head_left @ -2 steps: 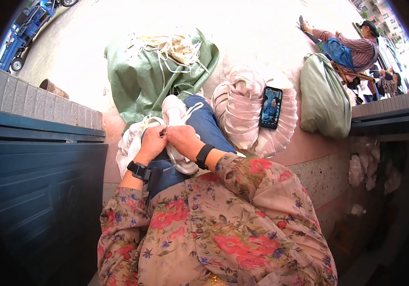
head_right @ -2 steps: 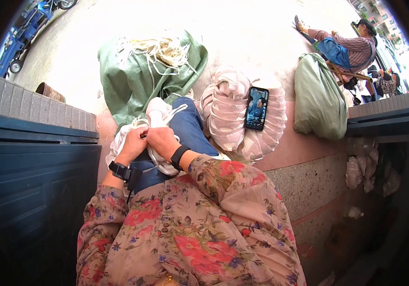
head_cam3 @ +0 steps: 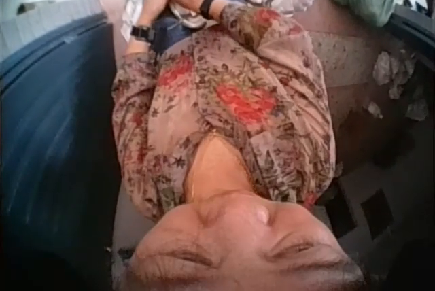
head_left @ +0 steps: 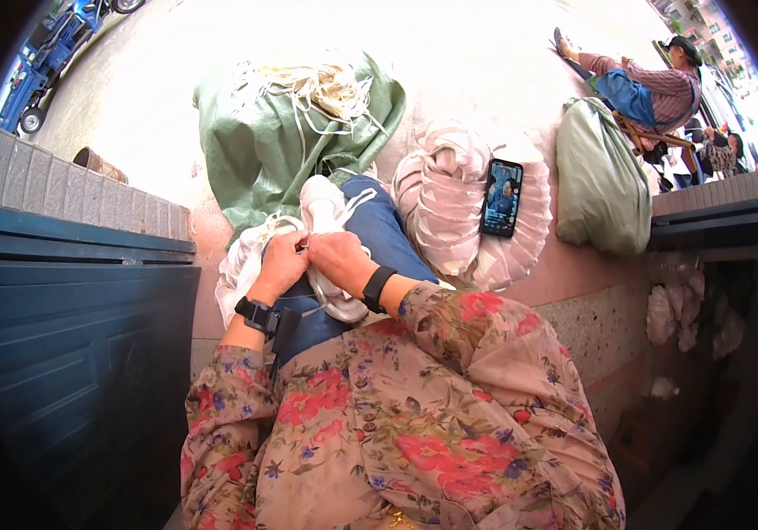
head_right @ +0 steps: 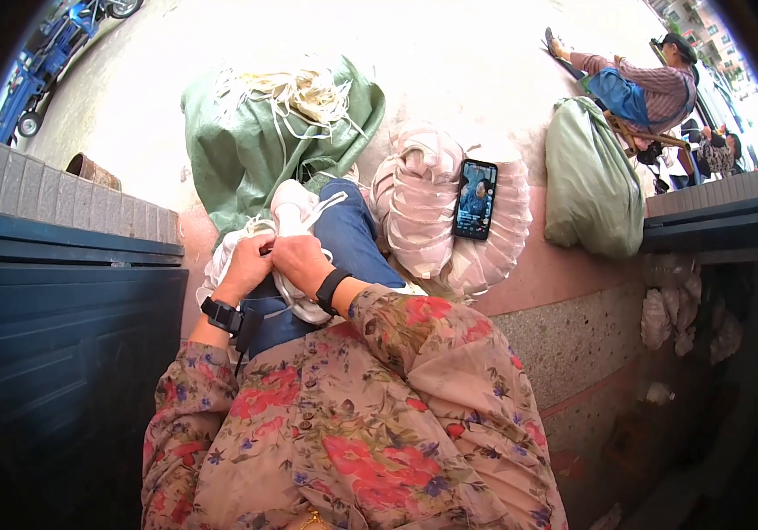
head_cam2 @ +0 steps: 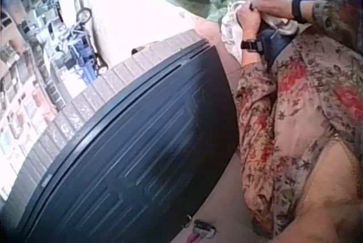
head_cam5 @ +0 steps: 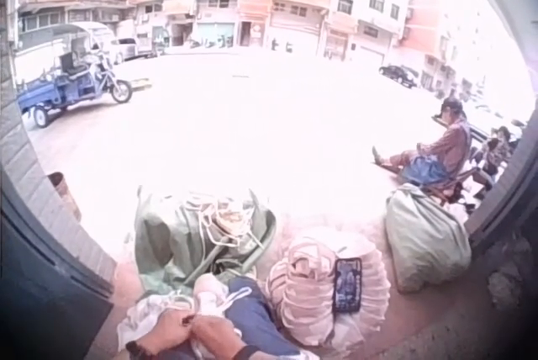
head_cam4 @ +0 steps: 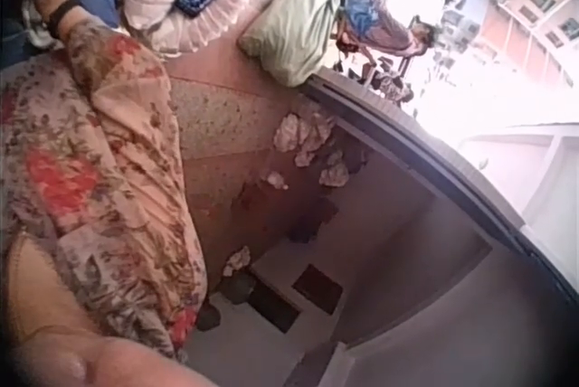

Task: Insert laces into white sneakers.

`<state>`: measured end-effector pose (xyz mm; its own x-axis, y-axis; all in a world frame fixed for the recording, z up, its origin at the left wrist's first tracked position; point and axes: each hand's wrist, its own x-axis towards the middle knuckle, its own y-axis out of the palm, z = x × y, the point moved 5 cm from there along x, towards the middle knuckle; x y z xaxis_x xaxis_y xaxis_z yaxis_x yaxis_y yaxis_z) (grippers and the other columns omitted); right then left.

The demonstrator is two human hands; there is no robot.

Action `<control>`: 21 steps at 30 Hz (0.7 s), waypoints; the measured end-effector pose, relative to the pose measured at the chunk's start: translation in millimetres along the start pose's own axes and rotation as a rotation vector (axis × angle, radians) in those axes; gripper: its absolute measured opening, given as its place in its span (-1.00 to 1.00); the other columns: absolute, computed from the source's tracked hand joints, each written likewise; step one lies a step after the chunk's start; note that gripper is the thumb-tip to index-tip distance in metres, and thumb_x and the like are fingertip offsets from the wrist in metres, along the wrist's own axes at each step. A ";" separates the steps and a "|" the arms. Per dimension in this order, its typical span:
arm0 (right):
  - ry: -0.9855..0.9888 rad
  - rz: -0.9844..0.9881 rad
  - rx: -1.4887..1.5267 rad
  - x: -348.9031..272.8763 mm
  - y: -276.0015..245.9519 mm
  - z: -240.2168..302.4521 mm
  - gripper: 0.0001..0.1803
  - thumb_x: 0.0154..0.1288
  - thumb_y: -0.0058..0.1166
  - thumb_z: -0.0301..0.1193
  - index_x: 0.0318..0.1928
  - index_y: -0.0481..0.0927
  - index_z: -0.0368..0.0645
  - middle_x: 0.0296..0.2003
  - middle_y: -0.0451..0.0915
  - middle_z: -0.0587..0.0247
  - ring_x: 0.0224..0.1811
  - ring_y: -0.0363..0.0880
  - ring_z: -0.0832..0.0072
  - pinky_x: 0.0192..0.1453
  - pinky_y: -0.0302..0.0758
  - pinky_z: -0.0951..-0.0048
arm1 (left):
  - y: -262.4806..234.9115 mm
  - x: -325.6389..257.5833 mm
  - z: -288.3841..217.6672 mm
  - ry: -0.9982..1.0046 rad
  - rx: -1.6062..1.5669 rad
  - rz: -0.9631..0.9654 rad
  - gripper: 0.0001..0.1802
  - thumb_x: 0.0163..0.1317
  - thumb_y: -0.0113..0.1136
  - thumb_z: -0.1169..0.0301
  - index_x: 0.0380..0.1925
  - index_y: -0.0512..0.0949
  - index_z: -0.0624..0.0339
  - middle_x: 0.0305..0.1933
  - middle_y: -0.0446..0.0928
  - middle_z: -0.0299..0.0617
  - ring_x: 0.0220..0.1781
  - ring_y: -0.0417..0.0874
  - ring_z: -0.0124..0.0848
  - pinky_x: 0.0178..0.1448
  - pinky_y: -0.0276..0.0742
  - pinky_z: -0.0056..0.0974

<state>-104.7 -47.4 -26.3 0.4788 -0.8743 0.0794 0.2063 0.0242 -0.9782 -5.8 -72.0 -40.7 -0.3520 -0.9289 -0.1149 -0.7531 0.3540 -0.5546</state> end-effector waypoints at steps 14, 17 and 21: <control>-0.009 -0.172 0.187 -1.5 -13.5 -7.8 -0.89 -0.02 -0.04 -0.40 -0.56 0.52 -0.13 -0.67 0.52 0.22 -0.57 0.57 0.35 -0.58 0.42 0.38 | 10.4 -10.5 1.7 0.018 0.036 -0.129 -0.77 -0.04 0.15 0.41 -0.35 0.56 0.28 -0.37 0.55 0.02 -0.31 0.56 -0.13 -0.16 0.44 -0.22; -0.103 0.117 0.213 -26.5 -18.7 -18.4 -0.84 0.03 -0.08 -0.39 -0.54 0.50 -0.19 -0.62 0.53 0.12 -0.56 0.56 0.25 -0.54 0.44 0.28 | 12.3 -37.2 -30.1 0.263 0.388 -0.205 -0.62 -0.08 0.19 0.44 -0.17 0.47 0.20 -0.10 0.46 -0.07 -0.05 0.40 -0.08 0.07 0.29 -0.13; -0.143 0.155 0.572 -73.9 -38.6 -27.3 -0.74 0.21 -0.17 -0.32 -0.42 0.45 -0.27 -0.62 0.50 0.11 -0.57 0.54 0.28 -0.53 0.43 0.29 | 13.9 -61.3 -90.8 0.479 0.528 -0.094 -0.74 -0.05 0.15 0.44 -0.28 0.49 0.20 -0.17 0.48 -0.09 -0.08 0.39 -0.07 0.03 0.31 -0.12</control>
<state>-171.4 3.1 0.3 0.6412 -0.7673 0.0084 0.5322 0.4368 -0.7252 -45.2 -0.3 33.4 -0.5955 -0.7600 0.2604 -0.4655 0.0621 -0.8829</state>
